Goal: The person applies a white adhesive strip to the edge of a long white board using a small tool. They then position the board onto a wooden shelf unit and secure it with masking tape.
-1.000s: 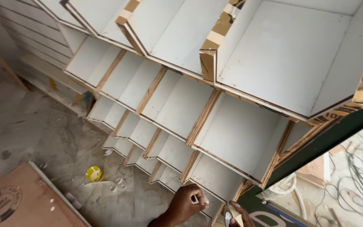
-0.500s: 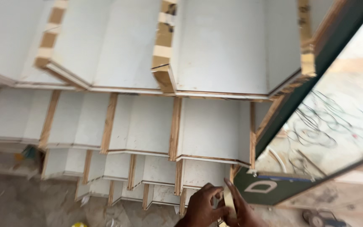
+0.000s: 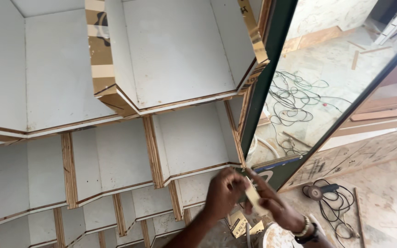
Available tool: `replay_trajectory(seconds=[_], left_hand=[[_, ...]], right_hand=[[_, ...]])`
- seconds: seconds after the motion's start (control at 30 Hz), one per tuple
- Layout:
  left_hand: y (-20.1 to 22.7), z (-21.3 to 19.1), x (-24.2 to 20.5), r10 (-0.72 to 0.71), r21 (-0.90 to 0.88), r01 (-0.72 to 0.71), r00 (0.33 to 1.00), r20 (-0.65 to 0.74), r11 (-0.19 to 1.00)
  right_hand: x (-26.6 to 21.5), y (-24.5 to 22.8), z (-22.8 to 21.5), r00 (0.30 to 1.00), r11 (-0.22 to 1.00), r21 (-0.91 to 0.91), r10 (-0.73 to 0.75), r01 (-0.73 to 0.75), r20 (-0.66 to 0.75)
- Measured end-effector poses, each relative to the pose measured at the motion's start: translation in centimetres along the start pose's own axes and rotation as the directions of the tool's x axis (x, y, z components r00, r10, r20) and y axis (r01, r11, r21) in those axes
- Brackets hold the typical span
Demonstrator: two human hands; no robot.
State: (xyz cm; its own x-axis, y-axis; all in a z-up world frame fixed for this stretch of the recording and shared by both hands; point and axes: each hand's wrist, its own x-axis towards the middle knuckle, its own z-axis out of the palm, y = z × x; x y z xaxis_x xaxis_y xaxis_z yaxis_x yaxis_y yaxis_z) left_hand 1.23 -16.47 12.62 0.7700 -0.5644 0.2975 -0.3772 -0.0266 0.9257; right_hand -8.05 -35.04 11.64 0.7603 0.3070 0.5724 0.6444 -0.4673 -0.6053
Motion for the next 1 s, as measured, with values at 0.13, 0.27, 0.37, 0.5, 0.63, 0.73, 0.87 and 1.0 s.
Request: replay_trajectory(seconds=[0.13,0.27,0.37,0.5,0.63,0.73,0.87,1.0], left_hand=[[4.5,-0.6,4.5,0.151,-0.106,-0.15,0.989,0.001,0.983],[9.8,-2.0,10.6,0.341,-0.019,-0.354,0.912,-0.228,0.935],[12.6,-2.2,16.3,0.314,-0.097,-0.382,0.859,-0.403,0.919],[14.3,-3.4,21.9,0.085,-0.359,-0.292,0.866,-0.493,0.887],[13.6,-4.0,24.5,0.098,-0.323,-0.315,0.834,-0.543,0.893],[12.9,-3.4,25.3,0.038,-0.317,-0.261,0.823,-0.567,0.912],[12.5,-2.3,25.6,0.015,-0.405,-0.293,0.825,-0.565,0.866],[12.1,-3.0,26.3,-0.07,-0.44,-0.165,0.879,-0.471,0.883]], right_hand=[[1.4,-0.8,-6.4,0.931,0.742,0.563,0.275,-0.364,0.24],[10.1,-3.5,-18.1,0.755,0.766,-0.245,0.636,-0.594,0.157],[17.8,-7.7,-22.7,0.764,0.591,-0.62,0.645,-0.517,-0.021],[25.2,-11.3,-24.3,0.793,0.468,-0.752,0.597,-0.465,-0.119],[27.7,-11.0,-24.7,0.782,0.493,-0.71,0.609,-0.502,-0.13],[28.3,-9.7,-24.5,0.75,0.458,-0.698,0.638,-0.55,-0.172],[28.9,-8.2,-23.8,0.72,0.408,-0.729,0.675,-0.549,-0.164],[28.7,-7.6,-22.7,0.728,0.382,-0.763,0.665,-0.522,-0.165]])
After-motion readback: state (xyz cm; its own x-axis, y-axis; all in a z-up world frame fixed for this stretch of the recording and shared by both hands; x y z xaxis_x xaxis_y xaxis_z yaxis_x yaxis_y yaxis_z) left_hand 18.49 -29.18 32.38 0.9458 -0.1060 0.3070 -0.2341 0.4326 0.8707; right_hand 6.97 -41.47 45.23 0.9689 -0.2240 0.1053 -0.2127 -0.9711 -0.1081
